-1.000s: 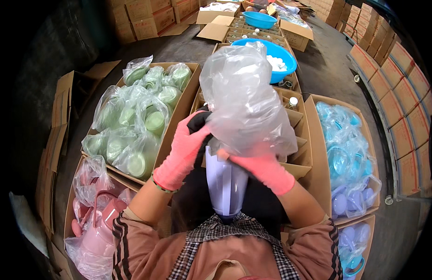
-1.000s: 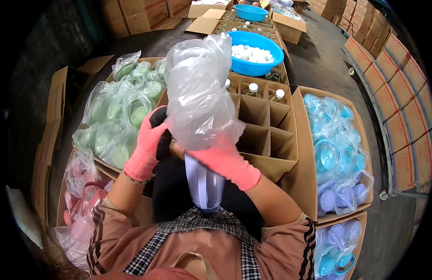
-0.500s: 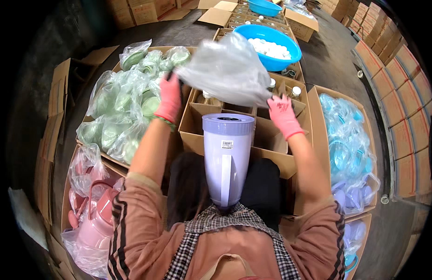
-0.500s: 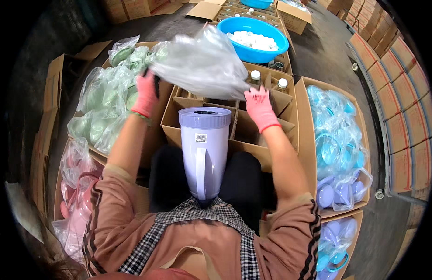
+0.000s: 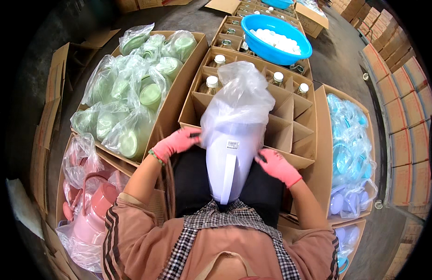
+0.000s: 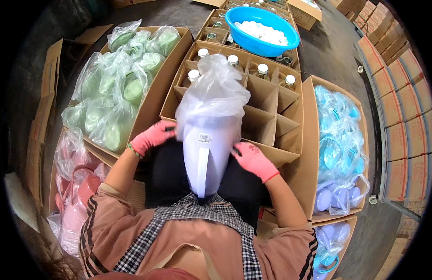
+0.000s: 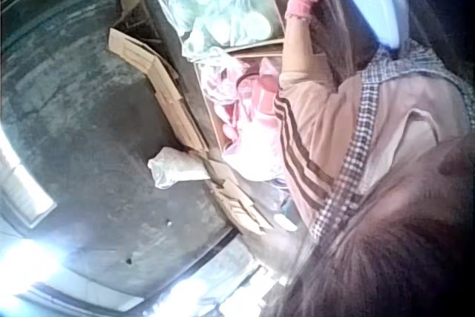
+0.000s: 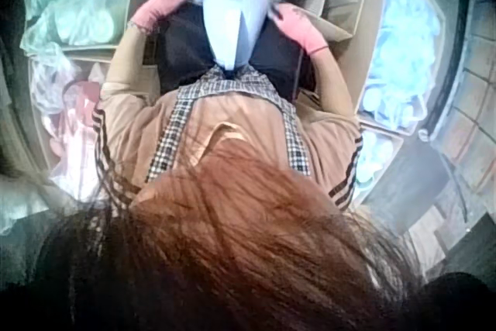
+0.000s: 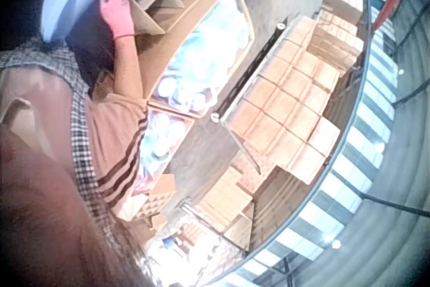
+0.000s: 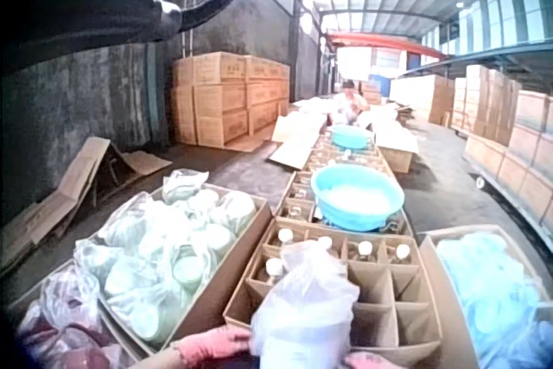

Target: The person assembles plastic pitchers by inserting a metal strainer and securing the lid, then wraps each unit in a clear plastic bag. They handle blue, purple, and green pitchers, placing the wrapped units into cardboard boxes.

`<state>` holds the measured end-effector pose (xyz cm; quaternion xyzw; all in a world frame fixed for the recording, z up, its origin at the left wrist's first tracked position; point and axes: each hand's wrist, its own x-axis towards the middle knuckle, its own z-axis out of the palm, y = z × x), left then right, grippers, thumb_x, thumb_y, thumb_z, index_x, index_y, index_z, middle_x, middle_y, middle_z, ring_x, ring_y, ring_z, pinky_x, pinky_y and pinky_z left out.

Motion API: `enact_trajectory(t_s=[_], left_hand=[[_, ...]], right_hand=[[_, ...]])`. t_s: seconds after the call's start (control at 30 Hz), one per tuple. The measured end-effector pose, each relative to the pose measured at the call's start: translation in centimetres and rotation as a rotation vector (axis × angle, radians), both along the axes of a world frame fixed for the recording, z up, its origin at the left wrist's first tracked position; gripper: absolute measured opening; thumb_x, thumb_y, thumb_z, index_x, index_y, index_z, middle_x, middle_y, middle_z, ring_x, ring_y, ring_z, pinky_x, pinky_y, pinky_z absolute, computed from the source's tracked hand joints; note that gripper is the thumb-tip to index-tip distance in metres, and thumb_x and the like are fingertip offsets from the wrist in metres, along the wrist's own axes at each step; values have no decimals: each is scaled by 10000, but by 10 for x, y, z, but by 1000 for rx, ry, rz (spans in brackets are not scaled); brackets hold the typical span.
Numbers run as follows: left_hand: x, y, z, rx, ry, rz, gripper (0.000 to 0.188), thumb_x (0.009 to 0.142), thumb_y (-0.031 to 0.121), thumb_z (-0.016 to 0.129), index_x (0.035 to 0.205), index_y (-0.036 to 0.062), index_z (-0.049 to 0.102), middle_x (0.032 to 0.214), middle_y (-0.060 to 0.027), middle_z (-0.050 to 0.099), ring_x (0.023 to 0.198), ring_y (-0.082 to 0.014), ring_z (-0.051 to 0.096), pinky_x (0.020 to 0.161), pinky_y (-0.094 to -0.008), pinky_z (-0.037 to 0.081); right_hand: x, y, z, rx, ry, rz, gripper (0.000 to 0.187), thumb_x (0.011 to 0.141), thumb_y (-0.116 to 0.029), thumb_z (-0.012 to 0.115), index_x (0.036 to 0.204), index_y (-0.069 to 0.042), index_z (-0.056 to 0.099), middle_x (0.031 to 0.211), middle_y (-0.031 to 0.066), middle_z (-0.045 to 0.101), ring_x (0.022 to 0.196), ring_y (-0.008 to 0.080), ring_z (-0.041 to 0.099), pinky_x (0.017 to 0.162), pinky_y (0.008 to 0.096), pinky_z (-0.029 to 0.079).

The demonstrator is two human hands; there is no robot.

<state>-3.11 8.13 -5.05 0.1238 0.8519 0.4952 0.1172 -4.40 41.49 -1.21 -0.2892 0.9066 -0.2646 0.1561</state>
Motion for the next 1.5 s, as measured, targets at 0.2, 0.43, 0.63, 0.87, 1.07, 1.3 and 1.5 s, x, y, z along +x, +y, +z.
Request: enact_trajectory(t_s=[0.2, 0.43, 0.63, 0.87, 1.07, 1.3, 1.5], left_hand=[[49, 22, 36, -365, 379, -453, 199, 654, 57, 546, 849, 81, 579, 965, -77, 560, 978, -249, 480, 904, -413, 333], [116, 74, 21, -579, 537, -455, 213, 627, 292, 611, 768, 136, 569, 821, -28, 517, 859, -226, 465, 883, -445, 310], [128, 81, 17, -606, 542, -354, 312, 666, 263, 627, 889, 58, 550, 836, -64, 542, 847, -229, 499, 840, -353, 365], [113, 32, 94, 460, 91, 152, 231, 732, 191, 554, 879, 14, 570, 798, -52, 570, 815, -136, 520, 746, -276, 410], [21, 79, 92, 1415, -533, 186, 637, 809, 524, 461, 1251, 72, 379, 1184, -64, 481, 1062, -162, 466, 900, -326, 374], [131, 126, 13, 654, -249, 83, 833, 807, 413, 516, 1345, 3, 29, 1337, -205, 255, 1227, -279, 289, 1011, -330, 235], [141, 122, 63, 399, -78, 23, 884, 799, 334, 560, 1303, -100, -22, 1323, -273, 218, 1236, -290, 255, 1010, -306, 225]], right_hand=[[74, -6, 10, 112, 120, 512, 150, 659, -189, 548, 715, -66, 483, 875, 127, 527, 927, 303, 499, 856, 401, 352], [61, -21, 66, -455, -826, -270, 379, 765, -269, 611, 982, 37, 552, 872, 91, 605, 806, 170, 559, 739, 303, 429], [118, -82, -29, -692, -626, -575, 405, 674, -191, 710, 939, 73, 554, 863, 64, 582, 748, 136, 507, 690, 274, 423], [105, -50, 111, -718, -670, -665, 348, 733, -170, 651, 978, 46, 533, 834, 44, 580, 704, 112, 531, 644, 231, 419], [100, -36, 172, -909, -336, -443, 470, 727, -148, 651, 1111, 57, 473, 1032, 87, 545, 950, 169, 491, 848, 278, 361], [121, 28, 51, -793, 19, -694, 532, 715, -112, 672, 1156, 46, 419, 1101, 125, 492, 1009, 189, 457, 885, 304, 348], [109, 34, 22, -954, -179, -916, 304, 846, -217, 497, 981, 55, 503, 934, 109, 539, 805, 191, 523, 723, 314, 438]])
